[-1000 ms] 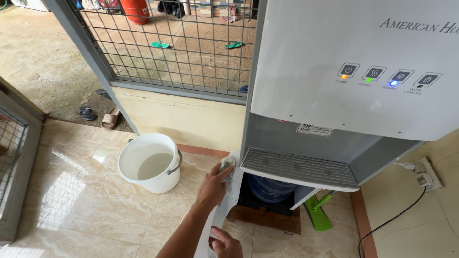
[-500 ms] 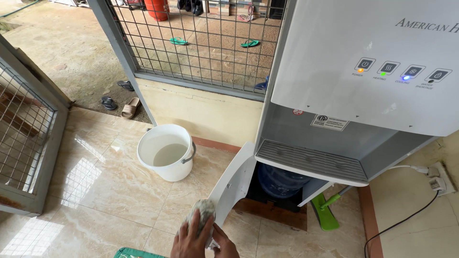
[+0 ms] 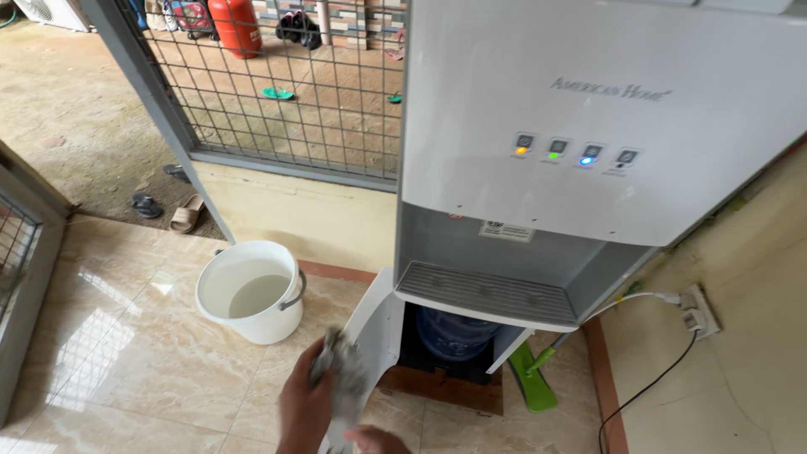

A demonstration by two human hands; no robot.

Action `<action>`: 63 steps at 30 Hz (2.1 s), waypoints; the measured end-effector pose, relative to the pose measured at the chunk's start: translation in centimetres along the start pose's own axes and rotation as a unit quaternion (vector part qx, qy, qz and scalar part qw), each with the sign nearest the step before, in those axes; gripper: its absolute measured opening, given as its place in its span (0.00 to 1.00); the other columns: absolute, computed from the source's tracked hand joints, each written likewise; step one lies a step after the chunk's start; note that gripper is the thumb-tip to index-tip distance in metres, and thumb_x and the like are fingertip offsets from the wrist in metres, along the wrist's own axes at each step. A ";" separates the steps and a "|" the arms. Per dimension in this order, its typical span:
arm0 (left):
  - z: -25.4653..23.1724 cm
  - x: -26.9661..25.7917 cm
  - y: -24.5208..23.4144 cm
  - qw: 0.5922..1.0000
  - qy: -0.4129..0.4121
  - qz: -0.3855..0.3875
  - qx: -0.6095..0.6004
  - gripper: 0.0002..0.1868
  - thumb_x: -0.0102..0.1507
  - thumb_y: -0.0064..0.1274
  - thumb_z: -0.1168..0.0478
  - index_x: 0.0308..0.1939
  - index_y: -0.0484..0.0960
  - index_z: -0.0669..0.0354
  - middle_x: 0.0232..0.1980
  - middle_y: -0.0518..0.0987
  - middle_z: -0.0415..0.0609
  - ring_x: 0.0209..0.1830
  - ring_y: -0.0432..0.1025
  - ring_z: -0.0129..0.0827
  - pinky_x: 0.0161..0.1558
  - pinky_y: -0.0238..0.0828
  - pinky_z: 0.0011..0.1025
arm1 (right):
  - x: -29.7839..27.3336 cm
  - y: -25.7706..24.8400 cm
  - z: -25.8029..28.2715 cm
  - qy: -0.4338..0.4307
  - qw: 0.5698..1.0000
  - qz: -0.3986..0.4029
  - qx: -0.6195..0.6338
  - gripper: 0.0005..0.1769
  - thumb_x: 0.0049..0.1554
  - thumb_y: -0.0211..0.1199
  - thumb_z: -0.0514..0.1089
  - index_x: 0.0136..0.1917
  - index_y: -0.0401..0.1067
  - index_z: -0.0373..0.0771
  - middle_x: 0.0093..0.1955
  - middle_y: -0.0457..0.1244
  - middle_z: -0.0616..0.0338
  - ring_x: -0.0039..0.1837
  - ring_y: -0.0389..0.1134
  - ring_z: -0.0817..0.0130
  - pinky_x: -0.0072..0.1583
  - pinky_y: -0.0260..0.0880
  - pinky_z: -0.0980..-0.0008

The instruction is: The person removes the drip tray from a water dispenser, wipes the dispenser's front and top surfaces with a cloth, and then reinserts the tray. The person repeatedly dips the cloth into a bucket of water and wrings it out during the cleaning process.

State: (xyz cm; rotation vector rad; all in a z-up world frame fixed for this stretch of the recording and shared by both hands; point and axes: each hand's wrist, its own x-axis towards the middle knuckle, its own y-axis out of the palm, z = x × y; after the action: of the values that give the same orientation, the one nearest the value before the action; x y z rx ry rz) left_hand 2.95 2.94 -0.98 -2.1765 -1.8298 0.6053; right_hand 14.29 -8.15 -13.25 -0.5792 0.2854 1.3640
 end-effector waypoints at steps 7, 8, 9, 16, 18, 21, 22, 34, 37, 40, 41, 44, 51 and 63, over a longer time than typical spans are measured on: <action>-18.2 6.2 10.4 0.896 0.099 0.056 -0.429 0.25 0.72 0.44 0.58 0.74 0.67 0.55 0.62 0.78 0.48 0.58 0.71 0.33 0.58 0.68 0.28 | -3.3 -12.9 3.1 0.029 0.985 -0.129 0.108 0.21 0.62 0.46 0.39 0.61 0.77 0.46 0.63 0.72 0.64 0.58 0.76 0.72 0.57 0.77 0.66; -19.3 6.5 11.9 0.897 0.107 0.043 -0.426 0.25 0.72 0.43 0.58 0.74 0.66 0.54 0.62 0.78 0.48 0.59 0.71 0.33 0.59 0.67 0.28 | -3.6 -14.6 3.1 0.031 0.984 -0.143 0.105 0.21 0.62 0.46 0.40 0.61 0.77 0.46 0.63 0.72 0.64 0.58 0.76 0.72 0.57 0.77 0.66; -20.0 6.8 12.8 0.898 0.114 0.030 -0.424 0.25 0.73 0.43 0.57 0.75 0.65 0.54 0.62 0.77 0.49 0.59 0.70 0.32 0.59 0.66 0.28 | -3.7 -16.3 2.9 0.033 0.982 -0.157 0.102 0.20 0.63 0.46 0.40 0.61 0.77 0.45 0.62 0.72 0.64 0.58 0.76 0.71 0.57 0.78 0.66; -21.7 4.3 11.1 0.925 0.078 -0.078 -0.364 0.22 0.68 0.49 0.62 0.67 0.73 0.56 0.59 0.80 0.50 0.56 0.76 0.37 0.54 0.74 0.33 | -5.1 -25.5 2.7 -0.198 0.897 -0.291 0.267 0.17 0.60 0.54 0.40 0.59 0.77 0.39 0.54 0.72 0.51 0.49 0.76 0.62 0.46 0.76 0.59; -23.4 2.2 10.4 0.895 0.158 -0.118 -0.401 0.22 0.70 0.49 0.60 0.69 0.71 0.55 0.62 0.78 0.51 0.58 0.75 0.36 0.55 0.76 0.30 | -7.2 -28.4 5.2 -0.235 0.805 -0.521 0.161 0.16 0.66 0.54 0.42 0.60 0.78 0.36 0.52 0.72 0.49 0.53 0.71 0.66 0.54 0.71 0.65; -28.8 1.9 11.7 0.878 0.257 -0.126 -0.383 0.29 0.69 0.49 0.62 0.75 0.64 0.51 0.78 0.64 0.51 0.73 0.64 0.41 0.67 0.69 0.39 | -12.1 -34.0 11.1 -0.286 0.700 -0.635 0.159 0.17 0.65 0.53 0.42 0.66 0.70 0.37 0.62 0.65 0.54 0.61 0.67 0.67 0.57 0.69 0.62; -30.0 1.0 12.7 0.900 0.272 -0.176 -0.292 0.33 0.67 0.51 0.62 0.76 0.62 0.51 0.80 0.58 0.54 0.76 0.56 0.47 0.69 0.59 0.47 | -13.9 -35.3 13.3 -0.271 0.704 -0.597 0.274 0.23 0.61 0.54 0.43 0.69 0.67 0.40 0.63 0.62 0.55 0.61 0.66 0.67 0.54 0.69 0.59; -35.9 -13.7 29.4 0.831 0.539 0.066 0.118 0.35 0.64 0.50 0.63 0.76 0.66 0.41 0.79 0.55 0.52 0.77 0.49 0.66 0.67 0.37 0.77 | -20.4 -44.6 18.9 -0.266 0.763 -0.465 0.361 0.28 0.71 0.44 0.58 0.68 0.71 0.35 0.63 0.66 0.55 0.63 0.65 0.65 0.62 0.61 0.64; -38.3 -12.6 28.2 0.749 0.645 -0.016 0.155 0.30 0.65 0.49 0.61 0.73 0.74 0.41 0.73 0.70 0.45 0.76 0.62 0.50 0.75 0.40 0.75 | -20.8 -45.2 19.5 -0.213 0.764 -0.504 0.343 0.30 0.69 0.40 0.60 0.69 0.70 0.40 0.65 0.66 0.60 0.64 0.64 0.65 0.62 0.57 0.62; -40.2 -8.2 23.3 0.730 0.627 -0.046 0.270 0.20 0.66 0.49 0.53 0.62 0.77 0.43 0.68 0.72 0.51 0.72 0.63 0.55 0.72 0.37 0.78 | -21.6 -44.7 21.1 -0.256 0.794 -0.471 0.288 0.33 0.66 0.38 0.61 0.70 0.70 0.41 0.62 0.69 0.55 0.65 0.68 0.62 0.63 0.56 0.60; -40.3 -6.5 21.1 0.749 0.581 -0.019 0.318 0.14 0.69 0.49 0.51 0.59 0.77 0.40 0.66 0.72 0.53 0.70 0.62 0.58 0.71 0.34 0.82 | -21.9 -44.6 21.7 -0.246 0.799 -0.470 0.284 0.34 0.66 0.38 0.62 0.69 0.70 0.40 0.62 0.69 0.54 0.65 0.68 0.62 0.64 0.56 0.59; -38.9 -2.2 13.7 0.807 0.559 -0.179 0.064 0.39 0.58 0.56 0.59 0.75 0.65 0.50 0.81 0.55 0.62 0.80 0.48 0.66 0.73 0.44 0.69 | -22.3 -44.3 22.7 -0.224 0.812 -0.468 0.268 0.36 0.66 0.38 0.65 0.68 0.71 0.39 0.63 0.69 0.54 0.66 0.68 0.61 0.66 0.57 0.58; -40.0 -3.6 13.9 0.828 0.501 -0.247 0.047 0.43 0.59 0.56 0.65 0.78 0.58 0.45 0.83 0.45 0.61 0.81 0.38 0.75 0.75 0.45 0.64 | -21.7 -44.1 23.0 -0.193 0.830 -0.458 0.255 0.37 0.65 0.37 0.65 0.69 0.71 0.40 0.66 0.69 0.55 0.68 0.68 0.60 0.67 0.59 0.57; -54.8 -18.8 19.3 0.791 0.581 -0.044 0.186 0.21 0.58 0.57 0.61 0.56 0.78 0.53 0.66 0.70 0.54 0.67 0.62 0.58 0.63 0.47 0.71 | -20.2 -50.2 21.0 -0.013 0.919 -0.349 0.184 0.34 0.65 0.49 0.61 0.72 0.64 0.34 0.71 0.60 0.42 0.72 0.60 0.43 0.67 0.60 0.46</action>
State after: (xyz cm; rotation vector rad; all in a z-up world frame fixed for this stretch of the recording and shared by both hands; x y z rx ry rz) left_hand 42.34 -14.46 42.35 -1.5251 -0.9745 -0.3645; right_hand 56.11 -18.40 25.71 -0.2949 0.2693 0.6001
